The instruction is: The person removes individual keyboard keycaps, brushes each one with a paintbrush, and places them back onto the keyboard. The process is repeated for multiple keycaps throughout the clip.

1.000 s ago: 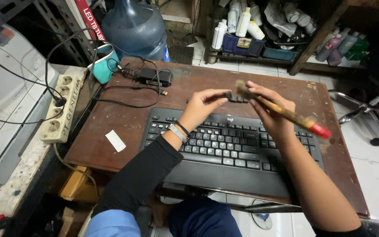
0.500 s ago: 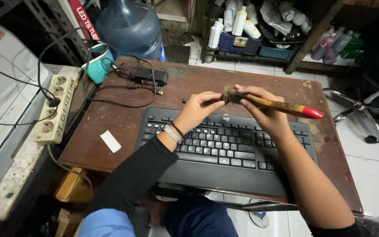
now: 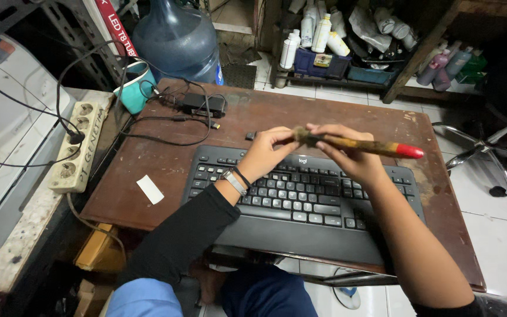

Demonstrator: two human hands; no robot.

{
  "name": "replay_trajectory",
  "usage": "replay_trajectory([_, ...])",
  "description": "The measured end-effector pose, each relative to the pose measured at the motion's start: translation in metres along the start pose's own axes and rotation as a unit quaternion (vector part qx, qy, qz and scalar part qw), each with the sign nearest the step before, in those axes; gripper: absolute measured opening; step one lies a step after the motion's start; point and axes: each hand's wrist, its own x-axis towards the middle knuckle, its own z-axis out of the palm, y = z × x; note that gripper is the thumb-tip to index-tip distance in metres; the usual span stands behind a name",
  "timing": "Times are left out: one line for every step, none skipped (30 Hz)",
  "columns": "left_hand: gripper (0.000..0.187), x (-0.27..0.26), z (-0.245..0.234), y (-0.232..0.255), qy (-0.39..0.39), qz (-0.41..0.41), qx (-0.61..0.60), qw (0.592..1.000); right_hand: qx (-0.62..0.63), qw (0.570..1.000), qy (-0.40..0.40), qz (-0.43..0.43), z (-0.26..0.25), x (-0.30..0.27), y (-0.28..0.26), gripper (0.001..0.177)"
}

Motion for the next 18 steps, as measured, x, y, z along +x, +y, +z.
replay_trajectory([0.023, 0.0, 0.0, 0.001, 0.001, 0.0, 0.0, 1.0, 0.0, 1.0, -0.001, 0.0, -0.001, 0.0, 0.003, 0.02])
replay_trajectory([0.023, 0.001, -0.001, 0.001, -0.005, 0.001, 0.0, 1.0, 0.0, 1.0, 0.003, 0.003, -0.002, 0.0, 0.006, 0.019])
replay_trajectory([0.023, 0.0, -0.001, 0.002, -0.01, 0.002, -0.001, 1.0, 0.0, 1.0, 0.006, 0.007, -0.004, 0.0, 0.009, 0.02])
replay_trajectory([0.023, -0.001, -0.001, 0.002, -0.009, 0.002, -0.001, 1.0, 0.0, 1.0, 0.005, 0.007, -0.003, -0.001, 0.01, 0.02])
replay_trajectory([0.023, -0.001, 0.0, 0.002, -0.011, 0.007, 0.006, 1.0, -0.001, 1.0, 0.003, 0.008, -0.002, 0.0, 0.011, 0.02])
replay_trajectory([0.023, -0.001, 0.0, 0.003, -0.014, 0.012, 0.012, 1.0, -0.003, 1.0, 0.001, 0.009, -0.002, 0.0, 0.012, 0.02])
replay_trajectory([0.023, 0.0, 0.0, 0.003, -0.013, 0.013, 0.012, 1.0, -0.004, 1.0, 0.001, 0.008, -0.003, 0.0, 0.014, 0.02])
replay_trajectory([0.023, 0.0, 0.0, 0.003, -0.015, 0.012, 0.019, 1.0, 0.002, 1.0, 0.008, 0.014, -0.003, -0.001, 0.016, 0.02])
replay_trajectory([0.023, 0.001, 0.0, 0.003, -0.017, 0.013, 0.027, 0.999, 0.007, 1.0, 0.017, 0.02, -0.004, 0.0, 0.018, 0.021])
replay_trajectory([0.023, -0.001, 0.001, 0.0, -0.017, 0.015, 0.027, 0.999, 0.007, 1.0, 0.018, 0.018, -0.003, -0.003, 0.015, 0.021])
replay_trajectory([0.019, 0.0, 0.001, -0.002, -0.019, 0.008, 0.03, 0.999, 0.018, 1.0, 0.005, 0.025, -0.002, -0.002, 0.012, 0.021])
replay_trajectory([0.016, 0.0, 0.0, -0.004, -0.02, 0.001, 0.033, 0.999, 0.029, 0.999, -0.007, 0.031, -0.002, -0.002, 0.009, 0.022])
replay_trajectory([0.016, 0.001, 0.001, -0.006, -0.019, 0.002, 0.033, 0.999, 0.029, 0.999, -0.008, 0.03, -0.001, -0.002, 0.011, 0.022])
replay_trajectory([0.018, 0.001, 0.001, -0.008, -0.013, 0.003, 0.035, 0.999, 0.018, 1.0, -0.005, 0.02, 0.0, -0.001, 0.014, 0.022])
replay_trajectory([0.02, 0.0, 0.003, -0.009, -0.01, 0.003, 0.037, 0.999, 0.007, 1.0, 0.0, 0.011, 0.001, -0.003, 0.016, 0.022])
replay_trajectory([0.02, 0.002, 0.001, -0.013, -0.012, 0.003, 0.036, 0.999, 0.006, 1.0, 0.001, 0.012, 0.004, -0.003, 0.015, 0.022])
replay_trajectory([0.02, 0.003, 0.002, -0.017, -0.008, 0.014, 0.038, 0.999, 0.002, 1.0, 0.011, 0.014, 0.005, -0.004, 0.015, 0.023])
replay_trajectory([0.021, 0.005, 0.003, -0.021, -0.003, 0.024, 0.04, 0.999, -0.002, 1.0, 0.02, 0.016, 0.006, -0.006, 0.014, 0.024])
